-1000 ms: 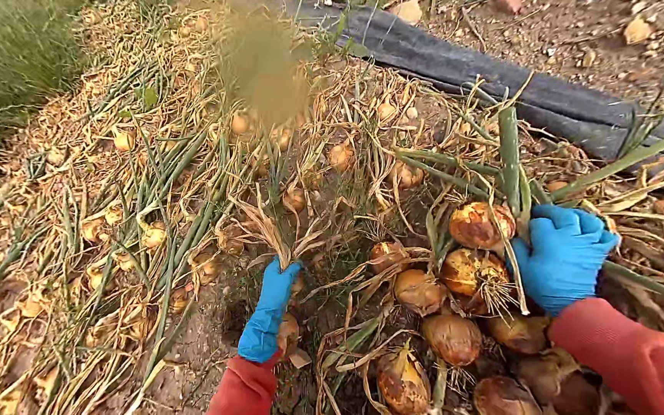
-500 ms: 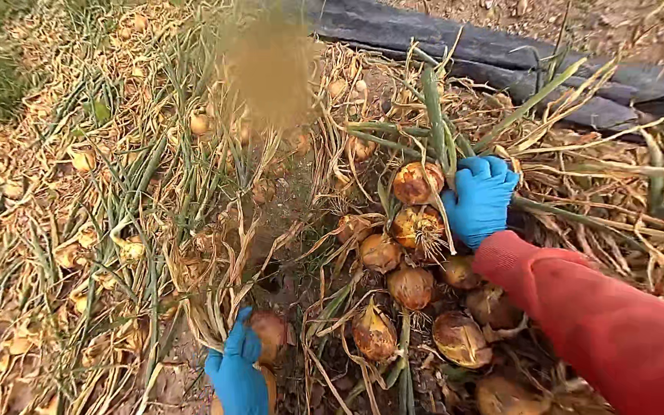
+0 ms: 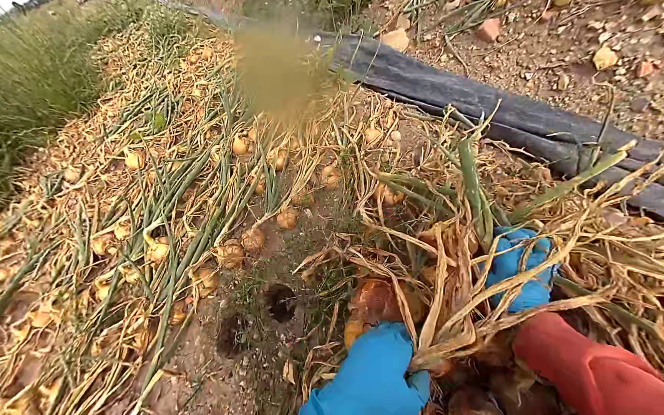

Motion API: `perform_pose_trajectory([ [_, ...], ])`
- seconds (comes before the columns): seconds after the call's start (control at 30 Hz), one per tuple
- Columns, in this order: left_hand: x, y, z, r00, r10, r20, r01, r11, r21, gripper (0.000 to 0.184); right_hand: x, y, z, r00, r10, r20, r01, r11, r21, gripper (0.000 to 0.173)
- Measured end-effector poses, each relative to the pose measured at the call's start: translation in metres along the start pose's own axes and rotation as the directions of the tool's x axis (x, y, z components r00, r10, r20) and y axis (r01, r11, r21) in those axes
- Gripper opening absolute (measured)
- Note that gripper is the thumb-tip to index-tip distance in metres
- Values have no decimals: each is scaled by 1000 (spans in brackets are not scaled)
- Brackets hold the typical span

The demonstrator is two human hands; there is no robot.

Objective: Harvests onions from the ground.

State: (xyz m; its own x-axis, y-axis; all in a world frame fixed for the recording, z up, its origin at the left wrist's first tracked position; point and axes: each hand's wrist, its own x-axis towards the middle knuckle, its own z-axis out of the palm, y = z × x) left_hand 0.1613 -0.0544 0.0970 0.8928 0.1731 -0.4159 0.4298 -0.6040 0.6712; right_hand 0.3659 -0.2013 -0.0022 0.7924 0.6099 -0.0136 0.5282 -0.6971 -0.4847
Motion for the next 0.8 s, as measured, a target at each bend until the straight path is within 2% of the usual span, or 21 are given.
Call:
perform_pose_trajectory([
  [0.07,-7,-36,-10,978,-96,-184,76,991,-113,37,23,-45,-31,974,168,154,-122,955,-270,36],
  [0.1,1,-49,-6,961,-155,-228,113,976,-187,37,26,-23,-8,996,-34,-85,13,973,-231,30],
  [0.13,14,-56,4,941,-227,-249,157,949,-273,38,38,12,29,882,-255,-396,177,959,-223,28],
  [0.17,28,-54,15,911,-298,-284,186,914,-361,38,44,23,37,868,-270,-417,219,962,-165,26],
  [0.2,41,-45,22,874,-355,-333,187,876,-445,38,45,24,34,894,-242,-377,207,969,-132,24],
  [0.23,53,-34,23,822,-401,-405,130,824,-551,34,45,21,31,914,-204,-350,176,978,-112,25],
  [0.27,64,-22,20,748,-446,-492,14,751,-660,27,44,18,29,932,-163,-325,142,986,-87,25],
  [0.33,78,1,6,615,-514,-598,-220,616,-756,16,45,19,29,929,-168,-328,147,985,-90,22],
  [0.4,70,18,-12,578,-481,-659,-302,624,-721,22,45,19,29,924,-174,-341,151,984,-93,21],
  [0.5,54,38,-41,483,-385,-787,-342,744,-574,16,45,17,29,927,-153,-343,139,988,-68,19],
  [0.7,-16,68,-76,485,-257,-836,-451,746,-491,27,46,18,26,939,-147,-311,144,989,-33,18],
  [0.8,-81,76,-110,401,-285,-871,-432,779,-454,33,46,21,23,946,-152,-286,143,988,-52,21],
])
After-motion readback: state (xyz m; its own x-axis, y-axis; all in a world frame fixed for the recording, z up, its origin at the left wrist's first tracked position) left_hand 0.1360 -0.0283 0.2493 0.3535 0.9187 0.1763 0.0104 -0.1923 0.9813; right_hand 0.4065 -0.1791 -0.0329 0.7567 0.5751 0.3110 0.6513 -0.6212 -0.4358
